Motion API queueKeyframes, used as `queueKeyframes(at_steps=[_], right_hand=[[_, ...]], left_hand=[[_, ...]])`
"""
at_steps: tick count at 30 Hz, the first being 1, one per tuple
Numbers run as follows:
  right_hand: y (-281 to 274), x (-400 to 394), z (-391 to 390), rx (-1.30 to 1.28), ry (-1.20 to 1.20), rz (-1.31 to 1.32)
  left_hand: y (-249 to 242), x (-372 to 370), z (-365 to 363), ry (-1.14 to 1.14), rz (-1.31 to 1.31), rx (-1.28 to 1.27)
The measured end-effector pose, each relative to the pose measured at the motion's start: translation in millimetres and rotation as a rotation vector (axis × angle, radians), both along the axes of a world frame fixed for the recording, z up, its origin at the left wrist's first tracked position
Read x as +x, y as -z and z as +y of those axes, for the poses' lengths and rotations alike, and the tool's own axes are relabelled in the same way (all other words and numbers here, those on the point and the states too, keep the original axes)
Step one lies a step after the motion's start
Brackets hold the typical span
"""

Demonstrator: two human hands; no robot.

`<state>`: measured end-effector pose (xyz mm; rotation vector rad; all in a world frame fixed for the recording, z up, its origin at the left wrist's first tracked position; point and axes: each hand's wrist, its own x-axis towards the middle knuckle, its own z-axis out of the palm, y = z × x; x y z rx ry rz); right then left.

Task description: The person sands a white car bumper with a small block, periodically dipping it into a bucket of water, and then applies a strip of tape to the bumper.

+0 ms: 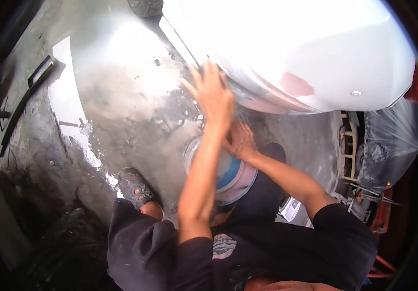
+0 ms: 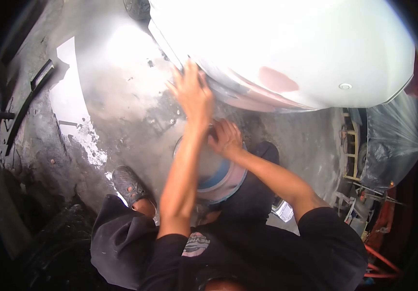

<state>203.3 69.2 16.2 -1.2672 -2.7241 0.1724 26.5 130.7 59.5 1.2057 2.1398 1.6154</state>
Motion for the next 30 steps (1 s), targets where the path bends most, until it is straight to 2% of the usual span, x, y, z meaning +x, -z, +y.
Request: queueKeyframes(at_steps=[3,6,10,12,15,17,20,23,27,28,29,30], right_hand=[[3,0,5,-0.012,0.014,-0.014],[-12,-5,4,-0.07,0.002,0.033],[0,-1,9,0.061,-0.033,0.031],[-1,1,5,0.002,0.0,0.048],[-11,-5,4,-0.036,0.007,0.006],[-8,-4,-2,0.017,-0.02,0.044],[-5,-8,2,-0.003,0.087,0.123],[-5,-4,4,0.071,-0.039,0.097],[-6,0,1,-0.049,0.043,-0.004],[-5,-7,-1,-0.149,0.174,0.014],[-14,-11,-1,-0.212,0.174,0.128],[-9,-6,-1,-0.127,0.129,0.074]], left_hand=[[6,2,4,-0.003,-0.092,0.061],[12,-39,18,0.001,0.054,-0.03],[2,-9,7,-0.014,0.007,-0.025],[9,-4,5,-0.012,0.041,-0.001],[16,-42,21,-0.027,0.091,-0.082],[6,-23,12,-0.032,0.076,-0.084],[-18,21,-7,0.03,-0.33,0.116],[-1,-14,9,0.059,-0.254,0.025],[-15,0,6,0.061,-0.295,0.039],[-24,26,-8,0.055,-0.364,0.123],[-26,40,-16,0.05,-0.437,0.205],[-20,33,-12,0.055,-0.365,0.193]])
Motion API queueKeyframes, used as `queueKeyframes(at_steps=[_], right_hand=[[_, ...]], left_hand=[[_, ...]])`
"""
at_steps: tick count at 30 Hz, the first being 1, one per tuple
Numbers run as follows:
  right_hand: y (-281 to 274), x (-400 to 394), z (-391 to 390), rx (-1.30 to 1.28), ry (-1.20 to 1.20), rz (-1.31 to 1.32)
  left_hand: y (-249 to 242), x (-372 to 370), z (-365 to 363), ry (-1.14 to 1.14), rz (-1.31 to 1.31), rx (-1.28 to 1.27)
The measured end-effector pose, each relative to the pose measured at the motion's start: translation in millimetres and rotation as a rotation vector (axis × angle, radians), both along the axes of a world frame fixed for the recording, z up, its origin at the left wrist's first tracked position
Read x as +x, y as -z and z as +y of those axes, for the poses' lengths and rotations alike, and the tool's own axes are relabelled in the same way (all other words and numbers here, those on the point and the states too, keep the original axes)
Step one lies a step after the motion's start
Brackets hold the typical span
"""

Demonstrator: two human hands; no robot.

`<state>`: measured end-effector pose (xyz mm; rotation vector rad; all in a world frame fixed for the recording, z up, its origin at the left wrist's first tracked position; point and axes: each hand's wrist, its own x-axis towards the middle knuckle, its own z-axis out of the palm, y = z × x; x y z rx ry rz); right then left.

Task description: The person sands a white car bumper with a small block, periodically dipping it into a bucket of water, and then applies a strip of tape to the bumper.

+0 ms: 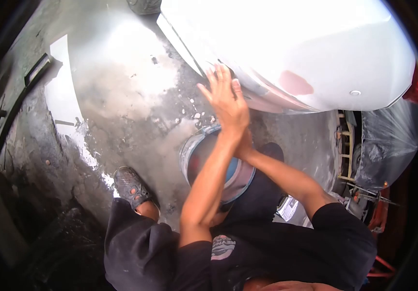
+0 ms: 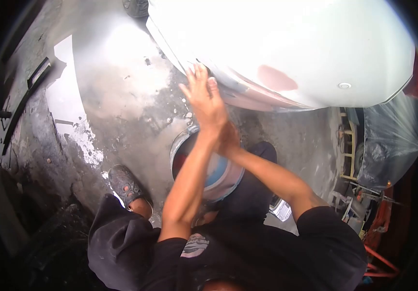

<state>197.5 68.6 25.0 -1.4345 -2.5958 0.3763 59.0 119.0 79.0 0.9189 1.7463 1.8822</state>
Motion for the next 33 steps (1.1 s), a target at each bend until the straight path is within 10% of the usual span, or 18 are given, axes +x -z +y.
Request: queueKeyframes(at_steps=[33], right_hand=[[15,6,2,0.172,-0.058,-0.022]], left_hand=[[-18,-33,21,0.047,-0.096,-0.062]])
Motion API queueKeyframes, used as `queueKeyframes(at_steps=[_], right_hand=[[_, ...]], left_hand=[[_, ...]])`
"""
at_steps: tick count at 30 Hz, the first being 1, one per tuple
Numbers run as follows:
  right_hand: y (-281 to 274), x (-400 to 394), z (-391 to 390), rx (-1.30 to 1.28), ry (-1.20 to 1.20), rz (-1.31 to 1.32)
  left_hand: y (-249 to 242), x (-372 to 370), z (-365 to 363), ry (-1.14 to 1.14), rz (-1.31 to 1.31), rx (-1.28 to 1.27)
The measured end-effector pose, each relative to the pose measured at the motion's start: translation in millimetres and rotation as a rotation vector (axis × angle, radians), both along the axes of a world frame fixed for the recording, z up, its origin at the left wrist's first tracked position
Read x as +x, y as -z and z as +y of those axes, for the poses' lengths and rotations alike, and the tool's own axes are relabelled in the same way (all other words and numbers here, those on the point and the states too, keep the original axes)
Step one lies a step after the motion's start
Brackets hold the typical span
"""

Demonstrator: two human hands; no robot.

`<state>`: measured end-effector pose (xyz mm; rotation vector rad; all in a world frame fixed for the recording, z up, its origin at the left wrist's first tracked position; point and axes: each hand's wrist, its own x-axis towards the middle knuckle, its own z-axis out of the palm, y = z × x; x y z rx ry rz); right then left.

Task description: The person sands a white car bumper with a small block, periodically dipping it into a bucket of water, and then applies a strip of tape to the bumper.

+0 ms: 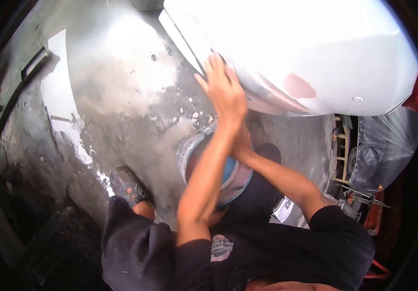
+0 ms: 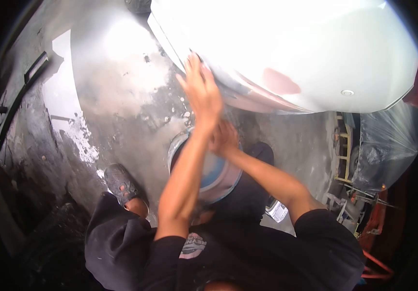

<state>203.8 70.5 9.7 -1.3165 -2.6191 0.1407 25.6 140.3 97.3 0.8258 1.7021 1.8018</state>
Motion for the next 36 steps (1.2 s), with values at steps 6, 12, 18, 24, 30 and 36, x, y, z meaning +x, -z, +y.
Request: queueKeyframes(at_steps=[6,12,18,24,30,36], right_hand=[[-2,1,6,-0.017,-0.083,-0.033],[-8,-8,0,-0.185,0.132,-0.005],[-3,0,1,-0.02,-0.037,-0.113],[-8,2,-2,-0.066,-0.077,-0.036],[1,-3,3,0.008,-0.04,-0.043],[3,4,3,0.01,-0.084,-0.073]], left_hand=[[27,-14,4,-0.023,0.099,-0.038],[24,17,-8,-0.099,0.009,0.08],[28,-2,-3,-0.032,0.133,-0.016],[42,-30,5,-0.016,0.26,-0.047],[33,15,-4,-0.118,0.167,0.069],[20,6,-2,-0.068,0.137,-0.012]])
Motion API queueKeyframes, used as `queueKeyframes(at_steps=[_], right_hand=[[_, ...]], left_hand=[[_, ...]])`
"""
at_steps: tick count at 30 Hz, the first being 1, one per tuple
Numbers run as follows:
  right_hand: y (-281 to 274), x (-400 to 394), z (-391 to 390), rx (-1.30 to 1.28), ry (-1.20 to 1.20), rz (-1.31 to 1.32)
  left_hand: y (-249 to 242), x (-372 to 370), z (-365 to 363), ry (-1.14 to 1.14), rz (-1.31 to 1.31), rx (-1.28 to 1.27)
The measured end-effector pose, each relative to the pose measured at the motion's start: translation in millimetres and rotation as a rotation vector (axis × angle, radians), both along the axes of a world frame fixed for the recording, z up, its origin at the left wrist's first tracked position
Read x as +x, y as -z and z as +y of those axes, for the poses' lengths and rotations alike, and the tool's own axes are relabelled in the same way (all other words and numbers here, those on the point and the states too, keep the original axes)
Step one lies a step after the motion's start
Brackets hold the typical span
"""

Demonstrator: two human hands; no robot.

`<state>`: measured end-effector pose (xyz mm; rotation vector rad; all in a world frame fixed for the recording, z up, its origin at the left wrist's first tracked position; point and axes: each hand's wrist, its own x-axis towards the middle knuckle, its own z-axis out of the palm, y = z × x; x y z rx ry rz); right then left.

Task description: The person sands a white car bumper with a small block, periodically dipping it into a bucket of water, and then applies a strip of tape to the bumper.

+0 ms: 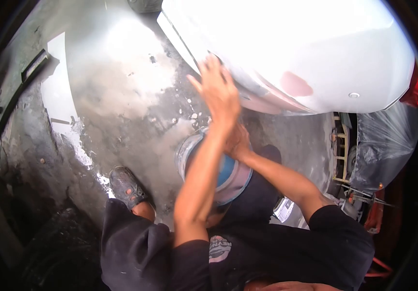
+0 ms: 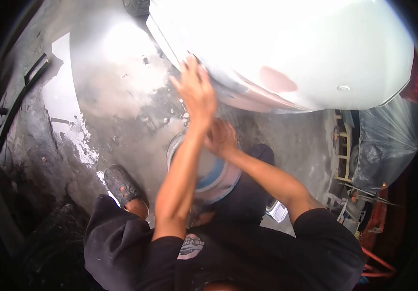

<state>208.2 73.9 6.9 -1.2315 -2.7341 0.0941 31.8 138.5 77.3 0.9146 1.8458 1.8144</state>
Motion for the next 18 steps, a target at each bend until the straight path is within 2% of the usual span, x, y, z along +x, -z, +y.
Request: queueKeyframes(at_steps=[1,2,4,6,8,10,11,12,14,16,18], right_hand=[[-8,-7,-4,-0.072,0.111,0.025],[-16,-12,-3,-0.257,0.186,0.137],[-7,-8,-2,-0.016,0.049,0.041],[-16,-9,-1,-0.04,0.005,0.033],[-18,-10,-5,-0.05,0.014,0.027],[-13,-10,-5,-0.029,0.081,0.063],[-4,-2,-3,-0.241,0.194,0.048],[-9,-4,-4,-0.274,0.19,0.163],[-15,-9,-2,-0.261,0.17,0.164],[-1,-2,0,-0.045,0.06,-0.056],[-6,2,-3,-0.097,0.037,-0.007]], left_hand=[[-9,18,-11,0.011,-0.043,0.035],[-7,16,-10,0.01,-0.042,0.035],[0,9,-4,0.039,-0.016,0.018],[13,-20,9,0.073,-0.021,-0.048],[3,-39,17,0.107,-0.126,0.018],[-11,6,-3,0.058,-0.118,0.069],[-12,26,-13,0.011,-0.128,0.104],[-9,29,-14,0.015,-0.133,0.101],[-1,32,-11,0.009,-0.062,0.163],[6,6,-5,0.063,-0.057,0.085],[-2,-8,-2,0.098,-0.123,0.021]])
